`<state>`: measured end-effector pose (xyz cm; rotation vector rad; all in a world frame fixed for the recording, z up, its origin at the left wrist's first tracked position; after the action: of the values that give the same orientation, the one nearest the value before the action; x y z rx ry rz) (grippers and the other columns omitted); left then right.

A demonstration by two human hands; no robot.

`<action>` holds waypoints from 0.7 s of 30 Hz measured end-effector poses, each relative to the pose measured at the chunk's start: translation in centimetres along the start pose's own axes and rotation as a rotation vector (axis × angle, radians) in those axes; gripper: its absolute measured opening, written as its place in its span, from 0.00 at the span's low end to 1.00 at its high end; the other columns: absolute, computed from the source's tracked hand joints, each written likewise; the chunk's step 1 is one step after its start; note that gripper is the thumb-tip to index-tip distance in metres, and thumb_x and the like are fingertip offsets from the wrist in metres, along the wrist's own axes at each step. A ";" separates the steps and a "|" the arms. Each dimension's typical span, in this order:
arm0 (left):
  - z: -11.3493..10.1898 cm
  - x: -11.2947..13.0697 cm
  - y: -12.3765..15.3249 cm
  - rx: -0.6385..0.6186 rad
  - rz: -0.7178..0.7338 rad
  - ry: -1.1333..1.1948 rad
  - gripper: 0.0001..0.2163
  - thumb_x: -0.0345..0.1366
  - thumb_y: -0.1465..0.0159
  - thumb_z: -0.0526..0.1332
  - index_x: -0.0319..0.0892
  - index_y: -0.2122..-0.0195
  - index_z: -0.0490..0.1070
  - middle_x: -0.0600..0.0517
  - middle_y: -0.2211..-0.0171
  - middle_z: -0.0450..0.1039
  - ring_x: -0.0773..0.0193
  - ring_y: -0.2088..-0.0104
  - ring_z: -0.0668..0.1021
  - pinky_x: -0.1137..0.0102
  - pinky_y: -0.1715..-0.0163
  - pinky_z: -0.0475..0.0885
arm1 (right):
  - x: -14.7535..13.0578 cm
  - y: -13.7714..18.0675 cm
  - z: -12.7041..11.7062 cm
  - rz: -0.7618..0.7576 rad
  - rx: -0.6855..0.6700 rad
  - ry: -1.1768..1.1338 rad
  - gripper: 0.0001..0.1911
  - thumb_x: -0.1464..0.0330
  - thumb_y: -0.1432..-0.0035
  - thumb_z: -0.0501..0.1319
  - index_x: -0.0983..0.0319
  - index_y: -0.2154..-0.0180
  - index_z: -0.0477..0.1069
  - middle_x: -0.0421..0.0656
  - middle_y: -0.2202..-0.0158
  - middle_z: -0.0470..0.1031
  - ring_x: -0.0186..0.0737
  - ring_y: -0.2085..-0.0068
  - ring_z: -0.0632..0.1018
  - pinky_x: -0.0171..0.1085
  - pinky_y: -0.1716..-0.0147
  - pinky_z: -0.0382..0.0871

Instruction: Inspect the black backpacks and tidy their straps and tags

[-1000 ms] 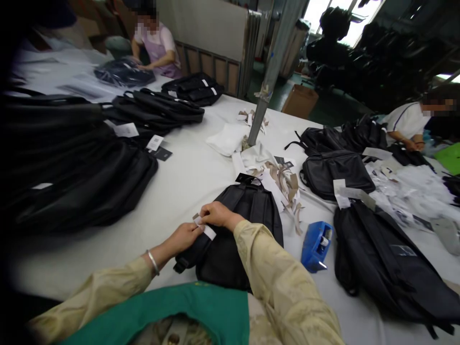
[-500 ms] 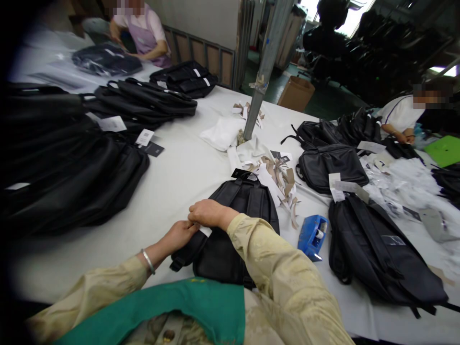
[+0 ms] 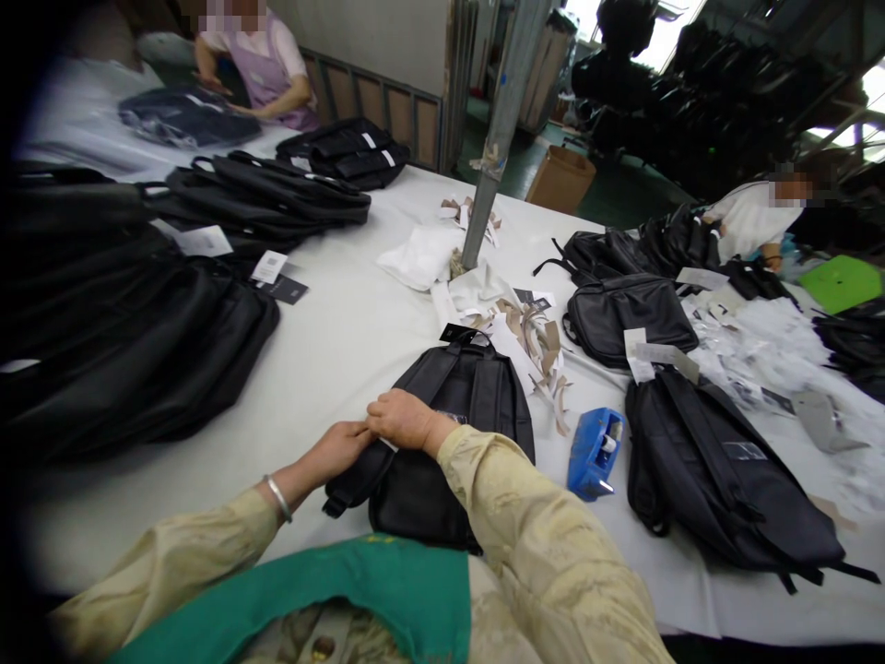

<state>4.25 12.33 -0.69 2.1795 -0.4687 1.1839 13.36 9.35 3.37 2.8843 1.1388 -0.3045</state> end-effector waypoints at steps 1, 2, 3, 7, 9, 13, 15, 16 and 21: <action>0.0 -0.1 0.0 -0.013 -0.001 0.016 0.15 0.49 0.47 0.61 0.43 0.81 0.75 0.48 0.78 0.76 0.55 0.71 0.74 0.66 0.69 0.65 | 0.2 0.3 0.2 0.045 0.029 -0.010 0.10 0.69 0.33 0.57 0.65 0.65 0.74 0.48 0.65 0.73 0.43 0.63 0.70 0.42 0.61 0.62; 0.1 -0.2 0.0 -0.023 -0.002 0.027 0.16 0.50 0.46 0.60 0.43 0.81 0.74 0.48 0.78 0.76 0.55 0.72 0.74 0.66 0.69 0.65 | 0.3 0.6 0.5 0.098 0.058 -0.024 0.10 0.69 0.32 0.57 0.65 0.65 0.74 0.48 0.65 0.73 0.43 0.63 0.70 0.42 0.61 0.62; 0.1 -0.3 0.0 -0.028 -0.003 0.039 0.17 0.50 0.46 0.60 0.43 0.82 0.74 0.49 0.79 0.75 0.56 0.72 0.73 0.66 0.70 0.64 | 0.4 1.0 0.9 0.146 0.088 -0.044 0.10 0.70 0.32 0.56 0.65 0.64 0.74 0.49 0.64 0.74 0.43 0.62 0.71 0.42 0.60 0.62; 0.3 -1.1 0.1 -0.014 -0.046 0.159 0.16 0.49 0.48 0.60 0.41 0.80 0.75 0.50 0.78 0.75 0.57 0.71 0.73 0.67 0.69 0.65 | -0.6 2.8 2.0 0.278 0.241 -0.186 0.13 0.66 0.31 0.56 0.65 0.52 0.74 0.52 0.53 0.75 0.45 0.53 0.72 0.43 0.53 0.63; 0.6 -1.4 0.1 -0.031 -0.078 0.218 0.15 0.48 0.48 0.61 0.41 0.79 0.76 0.50 0.77 0.76 0.57 0.71 0.74 0.68 0.69 0.66 | -1.0 3.6 2.5 0.394 0.318 -0.247 0.16 0.62 0.31 0.57 0.64 0.49 0.73 0.52 0.49 0.75 0.46 0.50 0.71 0.44 0.49 0.63; 1.1 -1.4 0.3 -0.066 -0.126 0.339 0.12 0.45 0.51 0.63 0.41 0.79 0.75 0.52 0.77 0.75 0.60 0.74 0.72 0.68 0.71 0.66 | -1.3 4.6 3.4 0.675 0.418 -0.328 0.13 0.64 0.31 0.57 0.62 0.53 0.77 0.48 0.51 0.77 0.44 0.50 0.72 0.44 0.47 0.63; 1.4 -1.7 0.4 -0.065 -0.166 0.463 0.11 0.43 0.53 0.65 0.40 0.79 0.74 0.53 0.78 0.74 0.62 0.74 0.72 0.69 0.72 0.66 | -1.5 4.7 3.6 0.744 0.455 -0.367 0.12 0.66 0.32 0.58 0.61 0.53 0.78 0.47 0.51 0.77 0.44 0.49 0.72 0.44 0.46 0.63; 1.6 -1.9 0.3 -0.058 -0.191 0.533 0.11 0.43 0.53 0.66 0.39 0.78 0.75 0.52 0.77 0.75 0.62 0.74 0.72 0.68 0.71 0.67 | -1.6 4.7 3.6 0.764 0.470 -0.385 0.11 0.67 0.33 0.59 0.60 0.54 0.78 0.47 0.50 0.77 0.44 0.48 0.72 0.44 0.45 0.62; 2.3 -3.4 -0.2 -0.030 -0.290 0.610 0.19 0.47 0.55 0.72 0.35 0.72 0.77 0.48 0.73 0.78 0.60 0.71 0.75 0.66 0.67 0.70 | -0.9 5.3 3.7 0.865 0.525 -0.476 0.10 0.67 0.38 0.63 0.58 0.55 0.79 0.46 0.46 0.76 0.45 0.44 0.71 0.46 0.42 0.61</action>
<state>3.97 10.98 -4.56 1.6657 0.0872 1.5624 15.69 4.45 -0.29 3.0696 -0.3257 -1.2658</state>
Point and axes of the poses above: each hand's wrist, its own y-axis away from the middle knuckle, its own z-axis out of the palm, x = y × z, the point moved 7 cm from there along -y, towards the middle knuckle
